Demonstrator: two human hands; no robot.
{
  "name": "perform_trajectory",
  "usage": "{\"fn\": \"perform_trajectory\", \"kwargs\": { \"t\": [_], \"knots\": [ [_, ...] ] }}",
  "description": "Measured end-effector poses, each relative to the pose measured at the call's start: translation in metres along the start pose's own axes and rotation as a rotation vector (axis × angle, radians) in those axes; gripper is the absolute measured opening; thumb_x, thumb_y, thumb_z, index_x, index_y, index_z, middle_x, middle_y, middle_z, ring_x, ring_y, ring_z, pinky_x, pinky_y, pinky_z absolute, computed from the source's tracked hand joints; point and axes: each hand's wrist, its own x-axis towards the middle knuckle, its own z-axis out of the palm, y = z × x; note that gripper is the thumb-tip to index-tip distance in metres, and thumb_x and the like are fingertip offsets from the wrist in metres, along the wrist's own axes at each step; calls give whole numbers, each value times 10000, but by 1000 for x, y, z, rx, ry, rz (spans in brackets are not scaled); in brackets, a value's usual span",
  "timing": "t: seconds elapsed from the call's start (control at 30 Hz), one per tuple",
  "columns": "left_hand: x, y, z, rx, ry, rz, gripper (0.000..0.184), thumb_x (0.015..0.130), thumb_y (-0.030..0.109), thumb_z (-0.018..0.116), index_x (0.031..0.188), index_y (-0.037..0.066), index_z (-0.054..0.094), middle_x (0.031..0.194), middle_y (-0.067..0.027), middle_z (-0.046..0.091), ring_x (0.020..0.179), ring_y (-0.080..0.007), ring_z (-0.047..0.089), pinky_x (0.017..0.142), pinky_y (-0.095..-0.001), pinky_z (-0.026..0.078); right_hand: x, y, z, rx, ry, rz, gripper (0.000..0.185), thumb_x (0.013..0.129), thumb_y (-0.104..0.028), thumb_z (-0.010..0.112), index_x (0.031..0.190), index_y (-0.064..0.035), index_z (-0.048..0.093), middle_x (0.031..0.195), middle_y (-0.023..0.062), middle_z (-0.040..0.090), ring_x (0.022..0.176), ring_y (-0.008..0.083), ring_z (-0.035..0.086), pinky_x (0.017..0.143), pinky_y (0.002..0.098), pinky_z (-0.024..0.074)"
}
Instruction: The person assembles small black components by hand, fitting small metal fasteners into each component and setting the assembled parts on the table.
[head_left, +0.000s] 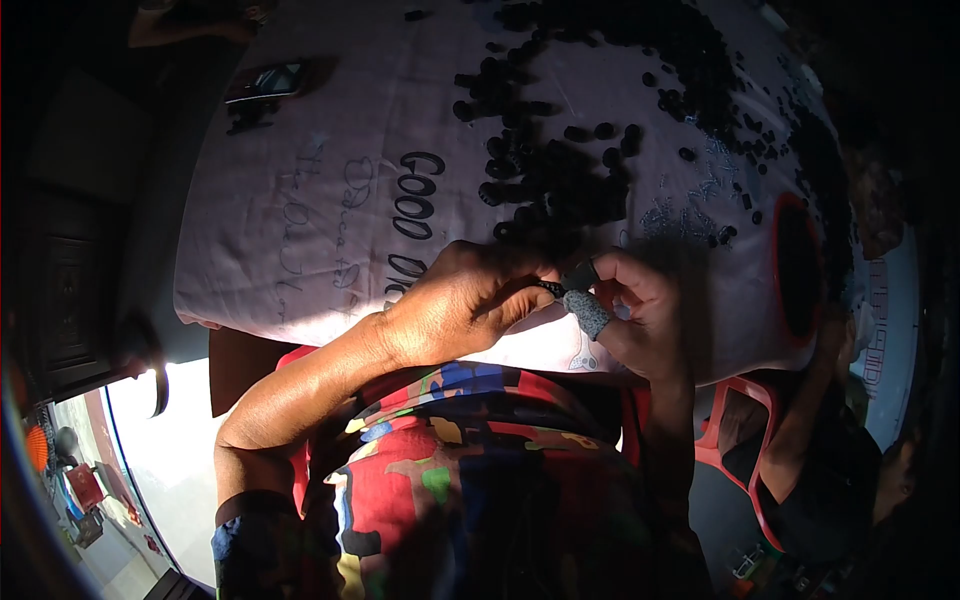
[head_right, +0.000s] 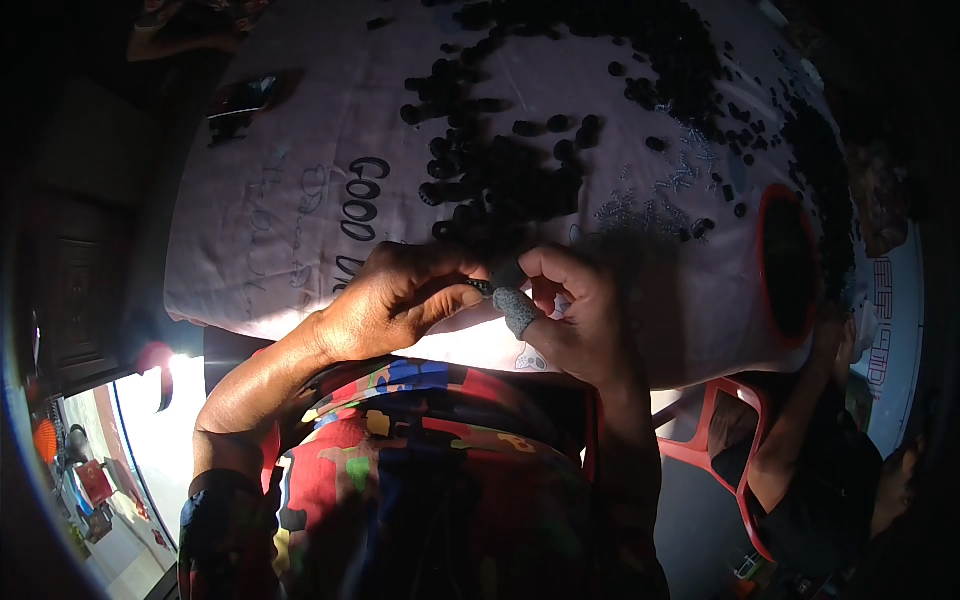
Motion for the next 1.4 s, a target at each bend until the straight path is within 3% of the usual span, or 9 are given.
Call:
{"fn": "perform_trajectory", "kwargs": {
  "t": [0.07, 0.17, 0.3, 0.43, 0.6, 0.87, 1.07, 1.4],
  "knots": [
    [-1, 1, 1, 16, -1, 8, 191, 941, 136, 678, 1105, 38, 682, 935, -180, 709, 836, -342, 704, 720, -386, 547, -1, -1, 3, 19, 16, 8, 149, 784, 36, 710, 907, -30, 658, 730, -67, 529, 630, -7, 423, 547, 194, 337],
    [-2, 2, 2, 10, 3, -35, 224, 960, 179, 694, 1118, 20, 683, 941, -138, 723, 866, -244, 720, 741, -327, 551, 0, -6, 3, 74, 19, 42, 155, 785, 39, 705, 920, -28, 668, 737, -69, 541, 632, -10, 422, 545, 193, 332],
    [-1, 1, 2, -17, 6, -13, 192, 960, 143, 665, 1121, 41, 686, 953, -181, 717, 866, -330, 712, 749, -376, 552, 0, -2, 3, 43, 21, 35, 154, 790, 40, 694, 926, -30, 675, 741, -71, 548, 636, -14, 426, 548, 189, 329],
    [1, 1, 1, -63, -17, -53, 194, 965, 166, 673, 1109, 39, 691, 929, -168, 720, 831, -299, 709, 731, -362, 546, 1, -7, 4, 82, 31, 44, 157, 796, 46, 675, 935, -26, 673, 759, -60, 557, 660, -8, 454, 573, 186, 354],
    [2, -4, 4, -138, 24, -50, 216, 981, 209, 670, 1091, 26, 696, 838, -100, 732, 754, -164, 722, 670, -291, 556, 1, -11, 3, 158, 25, 68, 180, 805, 58, 647, 968, -14, 671, 816, -37, 598, 711, 11, 526, 634, 188, 421],
    [1, -3, 3, -105, 9, -48, 178, 970, 171, 679, 1075, 29, 704, 842, -115, 726, 762, -179, 714, 680, -300, 547, -1, -4, -1, 12, -1, -3, 186, 796, 62, 661, 964, -16, 683, 791, -50, 614, 659, -7, 499, 583, 181, 390],
    [1, -1, 3, -111, -1, -62, 159, 949, 140, 699, 1064, 30, 709, 868, -121, 726, 776, -188, 709, 682, -313, 541, 0, -5, 0, 154, -15, 41, 192, 796, 62, 654, 963, -24, 691, 811, -48, 635, 658, -11, 486, 573, 183, 378],
    [0, 2, 8, -85, 25, -92, 146, 944, 119, 696, 1063, 37, 717, 864, -128, 725, 759, -216, 709, 676, -327, 542, 0, -5, 1, 14, -13, 18, 195, 758, 58, 666, 937, -19, 680, 770, -42, 602, 650, 12, 473, 575, 194, 388]
  ]
}}
